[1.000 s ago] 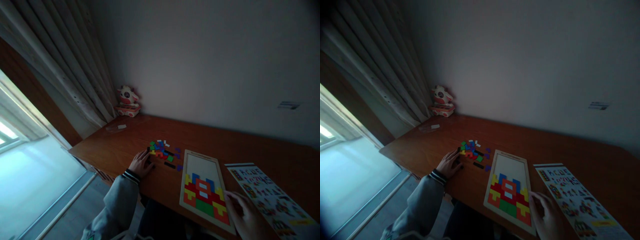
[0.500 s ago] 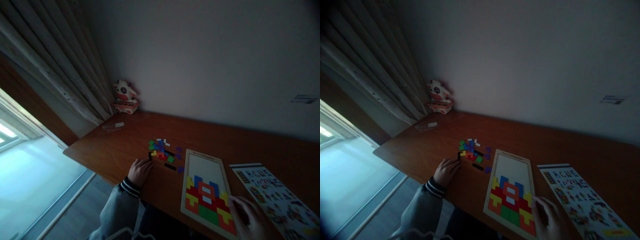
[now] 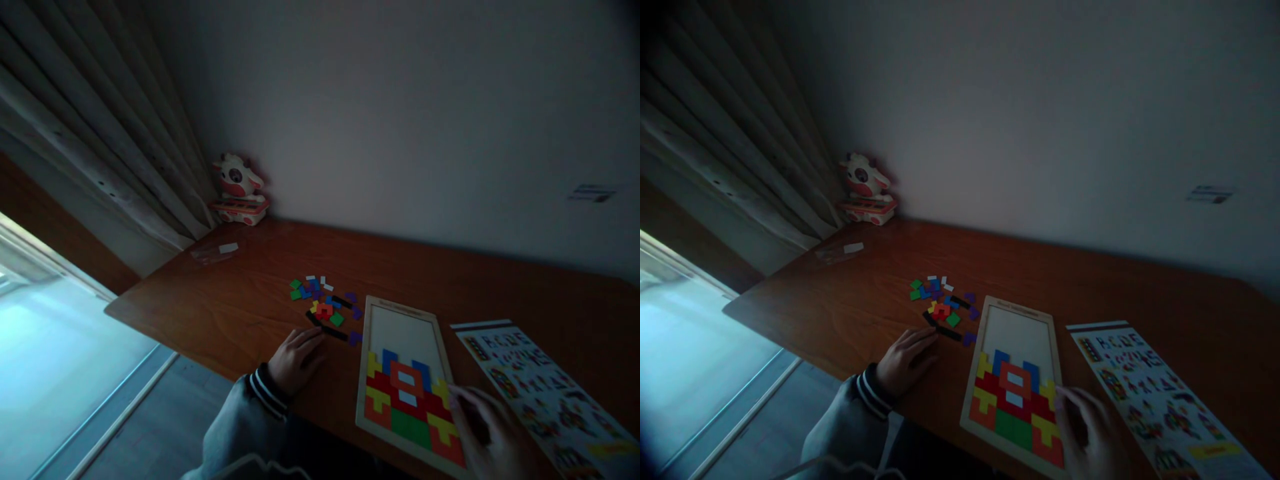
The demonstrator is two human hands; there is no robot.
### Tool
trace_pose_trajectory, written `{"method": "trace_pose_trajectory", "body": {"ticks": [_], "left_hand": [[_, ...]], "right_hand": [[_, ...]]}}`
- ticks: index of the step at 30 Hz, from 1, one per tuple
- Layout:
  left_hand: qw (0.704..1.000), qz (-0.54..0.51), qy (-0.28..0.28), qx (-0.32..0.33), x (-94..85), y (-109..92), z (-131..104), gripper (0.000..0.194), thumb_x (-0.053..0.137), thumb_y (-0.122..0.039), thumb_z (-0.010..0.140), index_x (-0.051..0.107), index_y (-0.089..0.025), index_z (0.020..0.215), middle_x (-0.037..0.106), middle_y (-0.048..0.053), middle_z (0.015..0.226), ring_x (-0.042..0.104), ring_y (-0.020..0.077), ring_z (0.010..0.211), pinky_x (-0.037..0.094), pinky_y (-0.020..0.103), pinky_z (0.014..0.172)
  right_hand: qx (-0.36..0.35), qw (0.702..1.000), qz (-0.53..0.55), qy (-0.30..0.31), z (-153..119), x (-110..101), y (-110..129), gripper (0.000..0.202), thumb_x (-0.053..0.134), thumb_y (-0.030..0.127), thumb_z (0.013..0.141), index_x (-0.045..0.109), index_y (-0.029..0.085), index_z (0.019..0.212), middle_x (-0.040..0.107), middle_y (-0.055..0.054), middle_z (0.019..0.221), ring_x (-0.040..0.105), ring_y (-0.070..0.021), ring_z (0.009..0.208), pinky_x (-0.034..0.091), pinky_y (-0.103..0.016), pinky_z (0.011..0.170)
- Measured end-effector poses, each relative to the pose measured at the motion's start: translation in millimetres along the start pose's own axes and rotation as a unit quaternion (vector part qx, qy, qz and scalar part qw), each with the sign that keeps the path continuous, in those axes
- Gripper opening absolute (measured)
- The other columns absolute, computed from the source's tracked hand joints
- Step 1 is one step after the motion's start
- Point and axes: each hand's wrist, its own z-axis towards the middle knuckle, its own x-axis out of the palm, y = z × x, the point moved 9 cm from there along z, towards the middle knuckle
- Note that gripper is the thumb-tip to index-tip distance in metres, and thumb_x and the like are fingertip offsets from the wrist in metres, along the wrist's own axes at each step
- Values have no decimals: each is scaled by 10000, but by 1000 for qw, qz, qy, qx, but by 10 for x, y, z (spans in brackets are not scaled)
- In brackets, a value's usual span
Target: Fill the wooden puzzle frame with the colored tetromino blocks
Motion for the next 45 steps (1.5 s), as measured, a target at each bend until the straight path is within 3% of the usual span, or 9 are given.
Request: {"method": "trace_pose_trajectory", "body": {"ticks": [5,9,16,22,25,30,34,39,45], "left_hand": [[998,52,-19,-31,-211,252,-125,354,653,-404,896,679,-227,1201,668,103,1252,622,278,1091,546,454,925],[994,97,-15,-40,-296,417,-248,283,609,-389,929,711,-281,1169,682,81,1215,624,265,1023,548,446,881],[994,96,39,42,16,97,-20,261,582,-411,947,730,-330,1147,551,102,1418,526,342,1251,507,548,960],[992,102,65,46,178,81,92,359,566,-420,958,642,-297,1287,515,121,1459,495,329,1328,443,574,1065],[992,97,42,63,129,72,31,323,507,-383,994,661,-279,1258,588,104,1390,573,290,1248,498,510,1024],[995,77,32,62,103,57,-12,310,499,-395,998,699,-271,1200,684,92,1245,643,258,1090,570,427,897],[997,49,27,57,97,52,-4,281,515,-373,991,730,-281,1146,673,88,1248,643,248,1056,573,422,901],[997,37,27,59,62,28,9,274,522,-361,986,733,-314,1155,608,99,1327,641,241,1069,579,412,914],[996,-10,9,84,21,-45,15,283,488,-296,1009,711,-240,1175,678,90,1226,668,188,987,589,326,884]], "right_hand": [[3,1000,14,-20,-12,-99,75,466,492,631,898,677,214,994,702,-110,1039,687,-257,928,559,-360,765],[-25,999,32,6,-46,15,400,396,495,568,929,685,231,1014,718,-101,1032,709,-238,903,583,-322,725],[-163,981,49,96,-102,539,1355,255,546,372,941,676,271,1135,711,-73,1098,686,-241,1004,572,-379,869],[-195,971,18,137,157,811,1795,289,480,229,965,636,249,1208,675,-62,1241,629,-244,1119,509,-418,949],[-193,967,-10,166,247,1025,1904,365,470,162,958,597,228,1294,616,-69,1367,569,-255,1227,443,-457,1033],[-178,963,-18,200,263,1274,1983,391,478,77,922,635,200,1258,620,-87,1372,522,-285,1297,356,-526,1083],[-158,968,27,195,298,1231,2013,389,486,48,918,670,250,1196,690,-31,1269,563,-252,1239,322,-504,1104],[-129,970,62,198,329,1212,2016,345,520,74,919,691,256,1157,729,-32,1168,635,-225,1086,421,-431,1011],[-125,967,67,212,319,1272,2059,350,558,78,898,682,251,1175,718,-34,1181,636,-236,1082,453,-414,983]]}}
